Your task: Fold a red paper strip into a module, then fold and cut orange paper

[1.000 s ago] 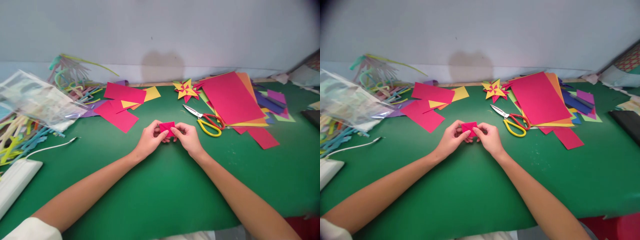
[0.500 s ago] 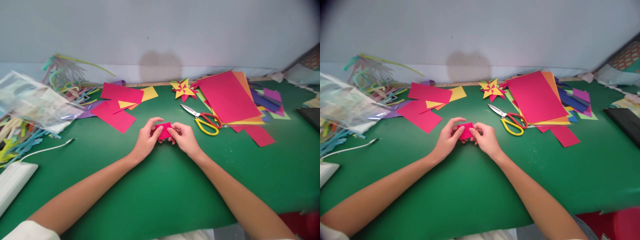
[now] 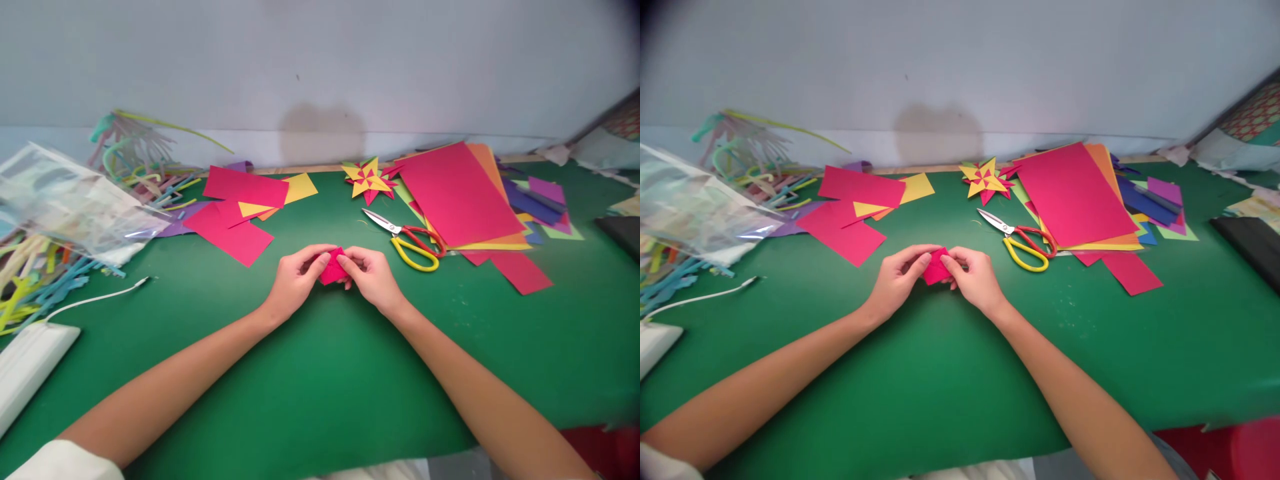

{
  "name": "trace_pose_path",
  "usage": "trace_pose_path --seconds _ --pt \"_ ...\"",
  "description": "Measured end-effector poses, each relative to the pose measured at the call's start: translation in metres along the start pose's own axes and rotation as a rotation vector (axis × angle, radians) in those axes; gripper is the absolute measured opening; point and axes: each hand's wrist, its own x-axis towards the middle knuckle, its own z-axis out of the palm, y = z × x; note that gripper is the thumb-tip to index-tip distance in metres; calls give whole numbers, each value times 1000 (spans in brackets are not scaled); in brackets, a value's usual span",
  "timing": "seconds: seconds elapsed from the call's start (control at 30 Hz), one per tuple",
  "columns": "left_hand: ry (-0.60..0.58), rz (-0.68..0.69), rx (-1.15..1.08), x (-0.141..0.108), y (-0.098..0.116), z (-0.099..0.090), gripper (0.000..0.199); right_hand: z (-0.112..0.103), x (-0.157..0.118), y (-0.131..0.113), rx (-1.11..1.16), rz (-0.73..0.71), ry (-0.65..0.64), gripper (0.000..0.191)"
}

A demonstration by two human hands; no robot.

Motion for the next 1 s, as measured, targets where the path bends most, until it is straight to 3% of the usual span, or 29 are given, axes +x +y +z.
trace_pose_path --seconds 0.13,0.4,0.63,0.83,1.0 --pt "-5 -40 60 2 -3 -1 33 -3 -1 0 -132 -27 -12 32" --pt "2 -55 90 1 -8 -1 30 -2 4 5 -38 33 -96 34" --pt "-117 -113 -22 2 -6 1 28 -6 0 -1 -239 -40 -32 32" --pt "-44 -60 37 0 -6 -1 25 -4 2 0 -85 21 -153 39" --pt "-89 -91 -28 -1 -5 0 26 -6 2 3 -74 62 -141 41"
